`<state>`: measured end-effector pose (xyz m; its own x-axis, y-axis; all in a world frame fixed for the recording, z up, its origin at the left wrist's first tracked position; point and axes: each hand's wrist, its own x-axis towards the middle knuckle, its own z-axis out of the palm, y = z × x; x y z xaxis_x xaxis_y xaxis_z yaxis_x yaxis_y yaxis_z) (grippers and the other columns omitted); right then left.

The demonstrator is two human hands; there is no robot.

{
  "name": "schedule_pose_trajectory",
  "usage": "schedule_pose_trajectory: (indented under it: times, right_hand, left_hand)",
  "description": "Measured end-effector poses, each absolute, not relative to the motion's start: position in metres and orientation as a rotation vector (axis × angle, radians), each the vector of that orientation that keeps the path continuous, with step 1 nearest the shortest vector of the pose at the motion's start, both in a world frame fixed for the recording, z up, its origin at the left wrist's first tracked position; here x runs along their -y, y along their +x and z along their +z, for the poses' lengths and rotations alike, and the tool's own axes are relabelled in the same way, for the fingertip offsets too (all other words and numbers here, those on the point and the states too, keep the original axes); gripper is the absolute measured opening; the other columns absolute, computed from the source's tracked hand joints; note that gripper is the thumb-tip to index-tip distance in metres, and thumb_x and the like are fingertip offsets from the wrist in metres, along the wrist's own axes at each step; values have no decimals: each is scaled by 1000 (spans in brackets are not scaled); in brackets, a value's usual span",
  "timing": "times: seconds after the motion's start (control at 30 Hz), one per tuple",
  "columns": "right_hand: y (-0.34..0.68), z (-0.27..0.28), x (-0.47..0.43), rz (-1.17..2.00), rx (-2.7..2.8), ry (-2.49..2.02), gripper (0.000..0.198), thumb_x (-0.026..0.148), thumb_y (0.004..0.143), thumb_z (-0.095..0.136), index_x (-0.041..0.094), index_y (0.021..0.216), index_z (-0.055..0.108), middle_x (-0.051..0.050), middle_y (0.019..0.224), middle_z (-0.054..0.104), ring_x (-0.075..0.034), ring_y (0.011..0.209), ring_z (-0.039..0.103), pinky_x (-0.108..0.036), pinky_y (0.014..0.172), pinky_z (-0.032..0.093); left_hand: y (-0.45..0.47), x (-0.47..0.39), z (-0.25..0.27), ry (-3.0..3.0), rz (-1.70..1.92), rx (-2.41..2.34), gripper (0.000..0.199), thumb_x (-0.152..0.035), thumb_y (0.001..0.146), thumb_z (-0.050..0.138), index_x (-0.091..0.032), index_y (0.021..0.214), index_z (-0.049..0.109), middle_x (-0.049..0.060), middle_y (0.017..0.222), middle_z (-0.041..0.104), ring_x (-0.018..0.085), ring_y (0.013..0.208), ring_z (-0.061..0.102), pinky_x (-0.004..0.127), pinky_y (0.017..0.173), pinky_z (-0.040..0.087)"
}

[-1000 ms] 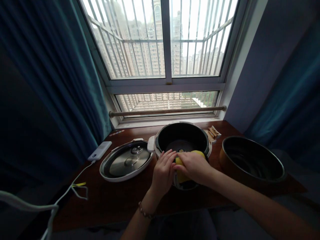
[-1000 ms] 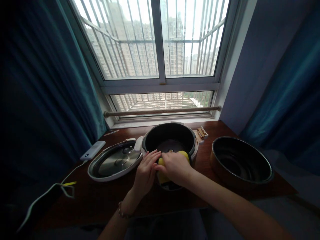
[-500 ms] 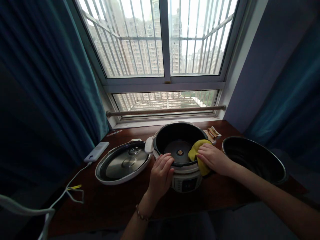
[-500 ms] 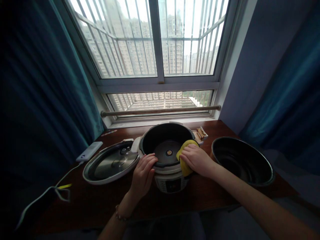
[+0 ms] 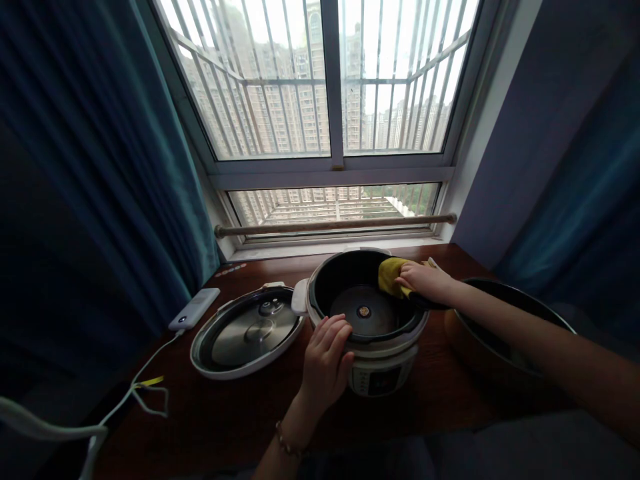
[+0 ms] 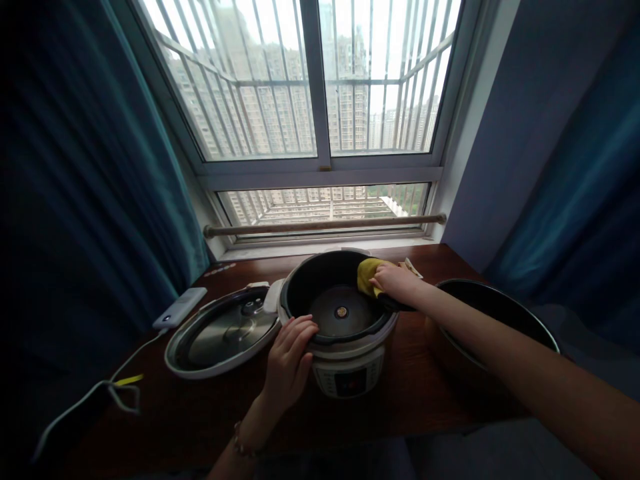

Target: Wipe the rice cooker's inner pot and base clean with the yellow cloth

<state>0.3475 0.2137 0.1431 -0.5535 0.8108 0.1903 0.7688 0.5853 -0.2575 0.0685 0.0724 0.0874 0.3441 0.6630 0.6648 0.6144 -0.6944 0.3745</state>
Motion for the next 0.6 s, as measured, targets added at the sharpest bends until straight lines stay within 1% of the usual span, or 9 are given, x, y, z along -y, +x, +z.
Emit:
schedule_pose_trajectory:
  times: [0.07,0.17,0.27,0.33,0.4,0.47,0.53,0.6]
  right_hand:
    - [341,148,-228,240,2549,-1288,26,27,83,53,15,62,63,-8,81,62,-21,88,56,-39,86,42]
    - [330,156,-255,256,2663,-1162,17,22,78,59,15,63,64,-6,79,62,-18,89,56,-32,91,40]
    - [315,158,-281,193,2806,-1019,10,18,79,57,16,73,65,-6,86,63,-18,95,55,-31,94,39]
    - [304,155,-293,124,2867,-945,14,16,83,51,15,85,65,-8,97,62,-18,104,51,-32,97,37]
    - [294,151,-300,53,2903,-888,23,11,85,44,14,98,63,-10,108,59,-19,113,47,-34,100,35]
    - [286,148,-304,-2,2916,-849,32,8,87,37,12,112,57,-14,122,51,-20,120,42,-37,102,33]
    - [281,147,-306,-59,2928,-807,38,7,88,34,11,123,49,-17,134,41,-22,125,38,-39,102,33]
    - [279,147,-305,-154,2947,-753,42,7,88,33,11,128,43,-17,140,34,-22,129,35,-39,104,31]
  left_hand:
    - [68,-72,87,2524,1297,-1195,31,-28,87,40,-18,115,50,12,116,58,27,119,47,47,103,30]
    - [68,-71,89,2509,1307,-1172,32,-29,87,41,-19,116,50,12,117,58,27,120,46,47,103,29]
    - [68,-71,89,2489,1311,-1153,34,-29,86,43,-19,117,49,12,118,57,28,120,45,47,104,28]
    - [68,-71,89,2477,1304,-1154,34,-30,86,44,-19,117,50,12,119,57,28,120,45,46,104,28]
    - [67,-71,88,2465,1297,-1160,35,-32,85,45,-20,117,51,12,119,57,28,120,45,46,104,29]
    - [67,-70,87,2460,1297,-1168,35,-31,85,45,-20,118,51,12,120,57,29,121,45,46,104,28]
    - [67,-70,86,2465,1298,-1174,35,-30,85,44,-19,118,51,12,120,57,29,121,45,46,104,28]
    - [67,-69,87,2470,1284,-1183,34,-30,86,44,-19,118,50,12,120,57,28,121,44,46,105,27]
